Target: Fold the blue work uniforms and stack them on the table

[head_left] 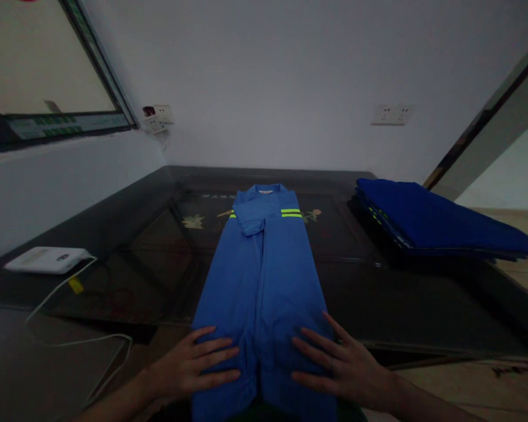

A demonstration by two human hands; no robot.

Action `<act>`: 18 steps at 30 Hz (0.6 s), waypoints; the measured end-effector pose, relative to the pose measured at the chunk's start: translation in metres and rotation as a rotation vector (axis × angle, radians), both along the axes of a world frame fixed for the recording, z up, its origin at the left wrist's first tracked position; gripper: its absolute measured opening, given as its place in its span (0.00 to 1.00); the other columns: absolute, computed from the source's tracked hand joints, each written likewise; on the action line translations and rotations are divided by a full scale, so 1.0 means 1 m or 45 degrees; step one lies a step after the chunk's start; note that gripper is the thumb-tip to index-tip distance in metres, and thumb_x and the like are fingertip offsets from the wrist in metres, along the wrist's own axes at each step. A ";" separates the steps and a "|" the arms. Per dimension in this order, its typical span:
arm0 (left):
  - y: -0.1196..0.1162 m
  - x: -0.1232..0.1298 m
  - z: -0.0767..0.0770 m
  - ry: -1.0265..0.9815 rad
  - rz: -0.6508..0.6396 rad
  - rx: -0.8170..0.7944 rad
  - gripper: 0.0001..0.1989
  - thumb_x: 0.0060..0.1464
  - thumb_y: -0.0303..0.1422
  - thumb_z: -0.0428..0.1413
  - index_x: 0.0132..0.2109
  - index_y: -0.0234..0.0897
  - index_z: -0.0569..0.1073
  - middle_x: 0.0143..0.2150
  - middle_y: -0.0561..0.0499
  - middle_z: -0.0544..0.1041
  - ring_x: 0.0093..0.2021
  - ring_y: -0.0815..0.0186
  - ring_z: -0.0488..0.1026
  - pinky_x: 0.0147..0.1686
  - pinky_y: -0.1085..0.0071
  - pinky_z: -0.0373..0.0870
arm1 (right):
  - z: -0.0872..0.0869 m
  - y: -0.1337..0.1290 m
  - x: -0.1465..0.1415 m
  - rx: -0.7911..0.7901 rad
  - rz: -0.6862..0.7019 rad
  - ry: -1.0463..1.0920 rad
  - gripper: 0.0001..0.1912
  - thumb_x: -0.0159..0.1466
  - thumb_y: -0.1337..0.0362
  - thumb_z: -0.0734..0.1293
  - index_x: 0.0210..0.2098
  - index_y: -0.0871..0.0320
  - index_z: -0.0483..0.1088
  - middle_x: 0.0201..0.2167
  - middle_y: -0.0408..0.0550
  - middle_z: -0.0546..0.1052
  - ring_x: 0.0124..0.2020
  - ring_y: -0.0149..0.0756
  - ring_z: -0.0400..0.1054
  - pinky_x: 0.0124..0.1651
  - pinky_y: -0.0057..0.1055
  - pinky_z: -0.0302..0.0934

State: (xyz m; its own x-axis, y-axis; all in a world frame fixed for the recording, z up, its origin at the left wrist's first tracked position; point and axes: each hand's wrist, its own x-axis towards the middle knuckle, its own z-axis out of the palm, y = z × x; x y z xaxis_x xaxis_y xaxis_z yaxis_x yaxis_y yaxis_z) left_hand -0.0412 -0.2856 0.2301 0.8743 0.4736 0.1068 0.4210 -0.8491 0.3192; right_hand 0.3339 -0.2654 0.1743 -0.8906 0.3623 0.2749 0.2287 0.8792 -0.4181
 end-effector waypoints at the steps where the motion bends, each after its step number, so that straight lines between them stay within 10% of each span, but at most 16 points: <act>1: 0.002 0.002 0.003 0.006 -0.048 -0.020 0.18 0.64 0.26 0.47 0.56 0.49 0.71 0.55 0.59 0.75 0.59 0.71 0.66 0.69 0.61 0.43 | 0.000 -0.003 -0.002 -0.005 0.022 0.021 0.27 0.67 0.70 0.61 0.63 0.44 0.57 0.66 0.45 0.59 0.68 0.41 0.46 0.66 0.60 0.34; 7: 0.013 0.003 0.024 -0.084 0.010 -0.247 0.18 0.64 0.24 0.47 0.58 0.41 0.69 0.55 0.52 0.75 0.59 0.70 0.67 0.65 0.66 0.56 | 0.019 0.000 -0.001 -0.269 0.143 0.044 0.26 0.67 0.70 0.61 0.64 0.51 0.57 0.61 0.45 0.66 0.65 0.36 0.54 0.66 0.43 0.50; 18: 0.050 0.027 0.071 -0.183 0.002 -0.985 0.26 0.62 0.46 0.48 0.65 0.47 0.60 0.59 0.51 0.71 0.55 0.62 0.72 0.56 0.70 0.68 | 0.092 0.049 0.020 -1.344 -0.077 0.421 0.19 0.69 0.62 0.59 0.59 0.48 0.66 0.51 0.49 0.76 0.50 0.34 0.72 0.52 0.28 0.67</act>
State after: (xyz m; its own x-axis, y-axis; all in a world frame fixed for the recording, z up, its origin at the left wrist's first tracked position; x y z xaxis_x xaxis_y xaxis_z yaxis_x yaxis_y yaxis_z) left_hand -0.0139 -0.2359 0.3010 0.8762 0.4608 -0.1414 0.3315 -0.3631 0.8708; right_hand 0.3536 -0.2167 0.2660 -0.8035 0.5948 0.0231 -0.0020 0.0362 -0.9993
